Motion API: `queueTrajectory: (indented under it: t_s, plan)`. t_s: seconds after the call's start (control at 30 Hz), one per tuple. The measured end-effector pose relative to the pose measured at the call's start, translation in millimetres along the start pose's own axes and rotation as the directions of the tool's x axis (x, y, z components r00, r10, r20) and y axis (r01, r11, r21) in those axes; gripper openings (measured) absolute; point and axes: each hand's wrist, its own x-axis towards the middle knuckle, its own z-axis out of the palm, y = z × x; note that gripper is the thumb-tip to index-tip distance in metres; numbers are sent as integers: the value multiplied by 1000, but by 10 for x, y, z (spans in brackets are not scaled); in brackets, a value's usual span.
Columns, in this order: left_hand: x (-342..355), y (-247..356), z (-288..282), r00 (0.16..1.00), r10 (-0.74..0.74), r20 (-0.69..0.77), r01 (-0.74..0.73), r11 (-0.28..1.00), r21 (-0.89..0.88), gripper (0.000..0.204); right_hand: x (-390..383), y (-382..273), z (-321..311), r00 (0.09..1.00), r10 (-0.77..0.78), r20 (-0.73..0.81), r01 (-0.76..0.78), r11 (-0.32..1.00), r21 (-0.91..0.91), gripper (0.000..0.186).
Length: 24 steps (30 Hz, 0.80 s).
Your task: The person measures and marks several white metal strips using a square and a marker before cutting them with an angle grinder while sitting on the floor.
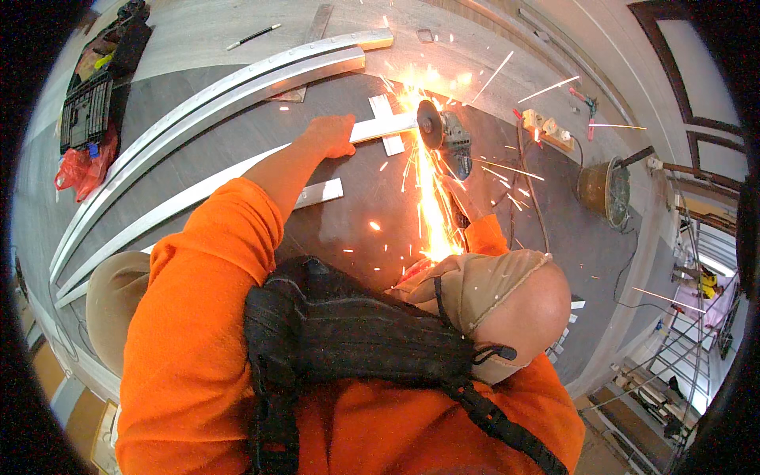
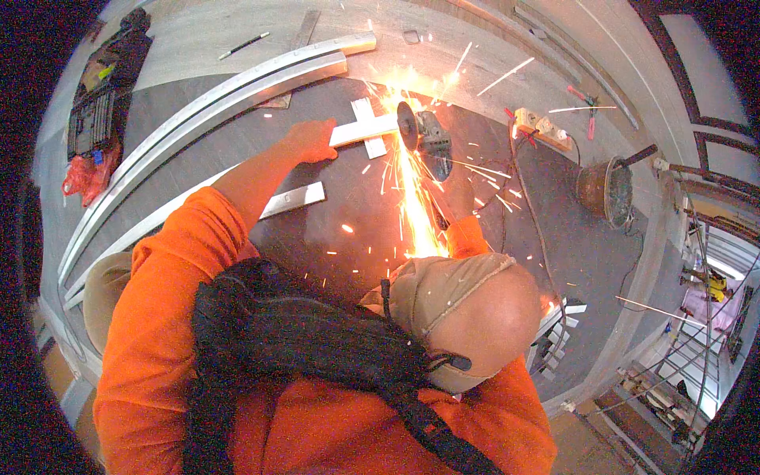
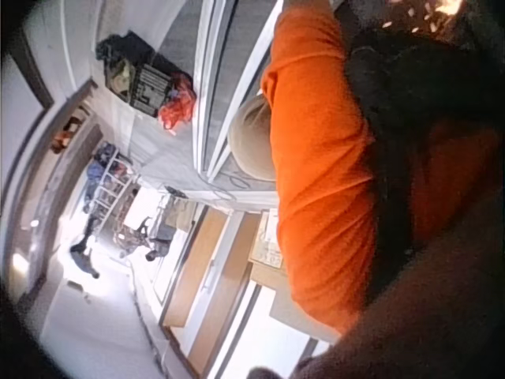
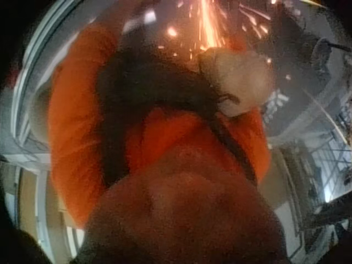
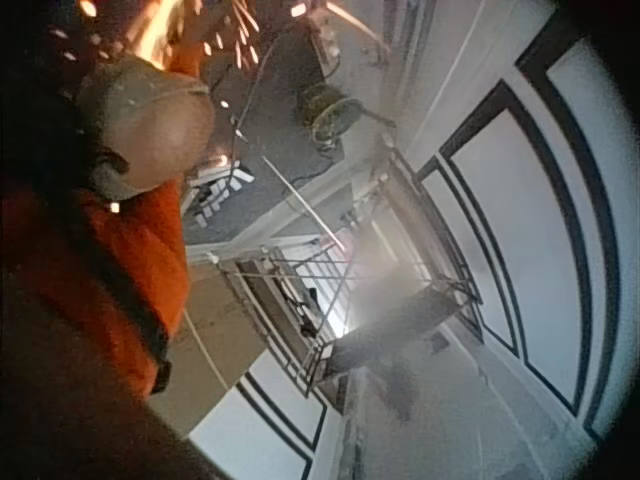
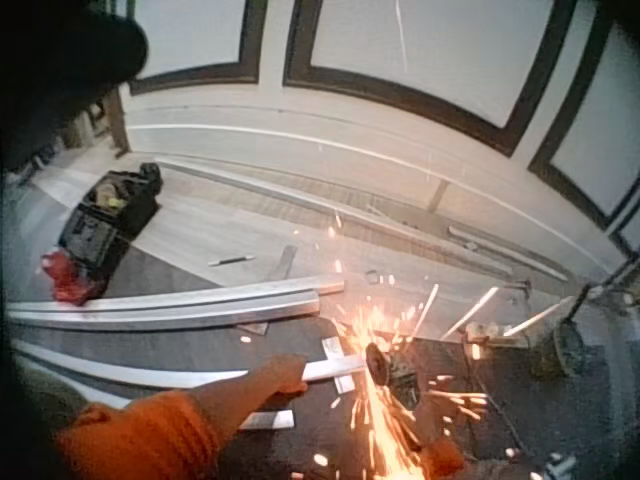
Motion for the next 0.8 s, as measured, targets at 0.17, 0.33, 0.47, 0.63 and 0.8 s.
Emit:
queueTrajectory:
  t_s: [0.17,0.33,0.47,0.63,0.8]
  plan:
    - [37,28,0,1000,-5,20,6,1000,-14,61,79,185,46,999,-25,-40,16,975,-223,89]
    - [28,-25,15,1000,4,11,-4,1000,-27,60,48,59,65,994,-46,-103,21,973,-228,72]
    - [-15,24,-13,1000,-11,13,11,1000,7,58,5,-223,-37,985,174,11,-168,964,-206,72]
    - [29,-22,-66,1000,-11,29,13,999,-37,61,-82,-58,-5,981,190,-38,-193,973,-128,71]
    - [-107,-279,-562,989,-138,53,125,972,197,60,-91,-27,-192,954,263,-144,-271,962,-38,75]
